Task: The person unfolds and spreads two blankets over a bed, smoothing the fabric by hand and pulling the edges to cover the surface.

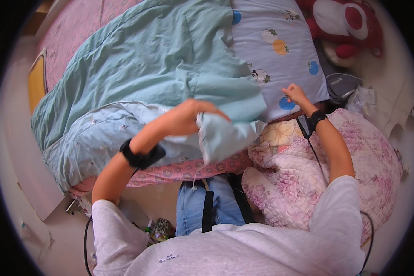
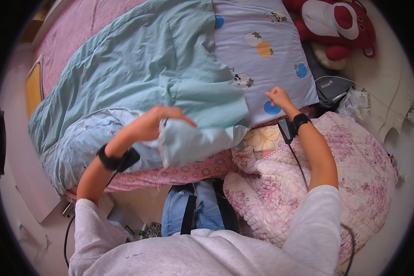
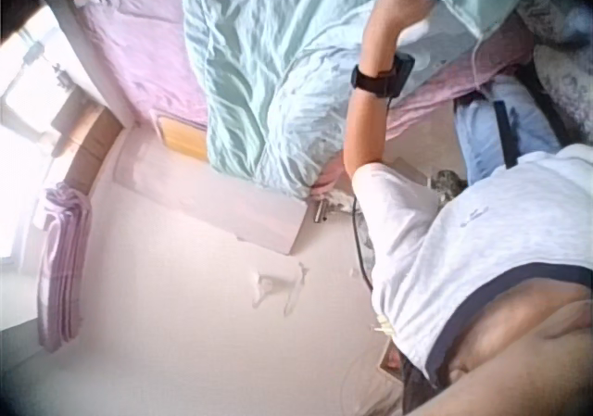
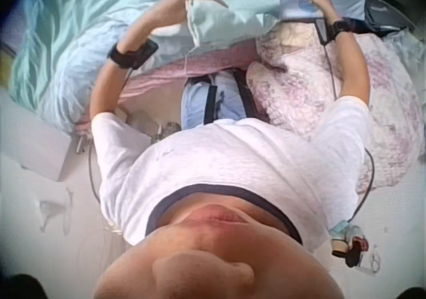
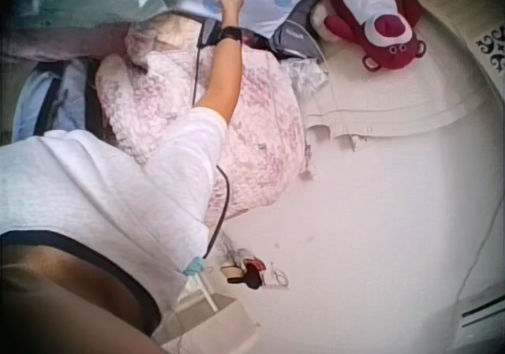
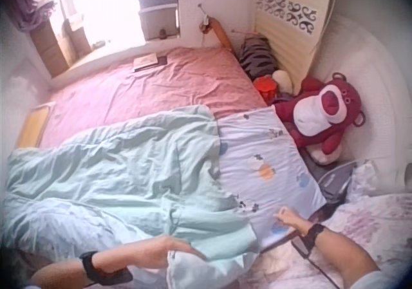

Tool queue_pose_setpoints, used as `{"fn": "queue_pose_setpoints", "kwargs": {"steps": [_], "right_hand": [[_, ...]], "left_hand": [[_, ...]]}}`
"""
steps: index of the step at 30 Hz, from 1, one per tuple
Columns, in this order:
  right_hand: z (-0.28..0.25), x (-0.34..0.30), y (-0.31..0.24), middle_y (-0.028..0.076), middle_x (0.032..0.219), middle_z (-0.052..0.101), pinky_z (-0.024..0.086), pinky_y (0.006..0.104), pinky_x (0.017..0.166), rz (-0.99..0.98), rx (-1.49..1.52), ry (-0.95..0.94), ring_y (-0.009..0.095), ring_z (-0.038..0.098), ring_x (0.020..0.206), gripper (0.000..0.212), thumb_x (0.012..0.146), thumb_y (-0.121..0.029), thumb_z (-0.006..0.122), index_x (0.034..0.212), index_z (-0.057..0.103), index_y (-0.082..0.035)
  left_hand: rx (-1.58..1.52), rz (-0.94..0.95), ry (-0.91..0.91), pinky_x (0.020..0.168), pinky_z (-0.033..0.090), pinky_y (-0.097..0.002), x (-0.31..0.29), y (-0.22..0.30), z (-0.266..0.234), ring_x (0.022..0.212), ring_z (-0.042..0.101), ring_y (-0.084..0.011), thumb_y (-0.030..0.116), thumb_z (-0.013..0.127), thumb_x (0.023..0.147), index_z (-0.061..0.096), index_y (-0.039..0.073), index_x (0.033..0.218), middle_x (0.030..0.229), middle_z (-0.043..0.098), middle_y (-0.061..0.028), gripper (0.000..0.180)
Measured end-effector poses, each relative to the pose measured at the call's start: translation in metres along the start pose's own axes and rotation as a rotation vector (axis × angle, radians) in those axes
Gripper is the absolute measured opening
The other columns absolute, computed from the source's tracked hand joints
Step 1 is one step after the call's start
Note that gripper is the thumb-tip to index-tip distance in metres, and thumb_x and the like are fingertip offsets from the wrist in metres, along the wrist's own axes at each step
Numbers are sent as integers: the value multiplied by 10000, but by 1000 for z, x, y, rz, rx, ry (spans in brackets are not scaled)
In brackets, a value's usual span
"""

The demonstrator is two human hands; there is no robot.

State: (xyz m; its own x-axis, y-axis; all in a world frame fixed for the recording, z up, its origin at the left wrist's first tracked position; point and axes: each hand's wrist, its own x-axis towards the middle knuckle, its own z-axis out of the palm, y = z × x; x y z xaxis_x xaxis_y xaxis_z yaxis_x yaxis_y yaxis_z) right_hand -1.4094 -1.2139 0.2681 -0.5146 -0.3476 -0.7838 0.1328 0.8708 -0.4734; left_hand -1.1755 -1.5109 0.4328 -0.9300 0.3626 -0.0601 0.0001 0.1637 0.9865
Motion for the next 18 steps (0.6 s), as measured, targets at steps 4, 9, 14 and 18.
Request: {"fn": "queue_pose_setpoints", "kwargs": {"steps": [4, 9, 14, 18], "right_hand": [[20, -16, 16, 35, 668, 499, 395, 214, 563, -460, -31, 57, 113, 483, 622, 213, 644, -187, 561, 746, 467, -26], [70, -63, -22, 117, 899, 472, 331, 294, 752, -603, -136, -435, 208, 447, 844, 439, 592, -273, 592, 923, 434, -32], [92, -51, 0, 112, 1041, 364, 248, 323, 805, -683, -266, -179, 248, 330, 968, 667, 528, -302, 620, 1063, 308, -54], [92, -62, -18, 89, 992, 364, 221, 319, 795, -954, -252, -113, 224, 324, 938, 708, 506, -235, 623, 1101, 270, -90]], "left_hand": [[223, -296, -117, 598, 393, -275, 41, -24, -20, 682, 515, -226, 69, 554, 587, 513, 32, 857, 744, 540, -120, 275], [234, -295, -349, 591, 392, -263, 48, -26, -21, 645, 513, -193, 71, 583, 559, 508, 23, 856, 731, 546, -110, 310], [119, -412, -619, 602, 387, -244, 37, 3, -26, 655, 492, -110, 66, 585, 565, 506, 8, 846, 748, 548, -97, 297], [5, -418, -714, 616, 390, -253, 35, 36, -34, 677, 515, -172, 49, 584, 544, 504, -7, 846, 768, 543, -107, 317]]}}
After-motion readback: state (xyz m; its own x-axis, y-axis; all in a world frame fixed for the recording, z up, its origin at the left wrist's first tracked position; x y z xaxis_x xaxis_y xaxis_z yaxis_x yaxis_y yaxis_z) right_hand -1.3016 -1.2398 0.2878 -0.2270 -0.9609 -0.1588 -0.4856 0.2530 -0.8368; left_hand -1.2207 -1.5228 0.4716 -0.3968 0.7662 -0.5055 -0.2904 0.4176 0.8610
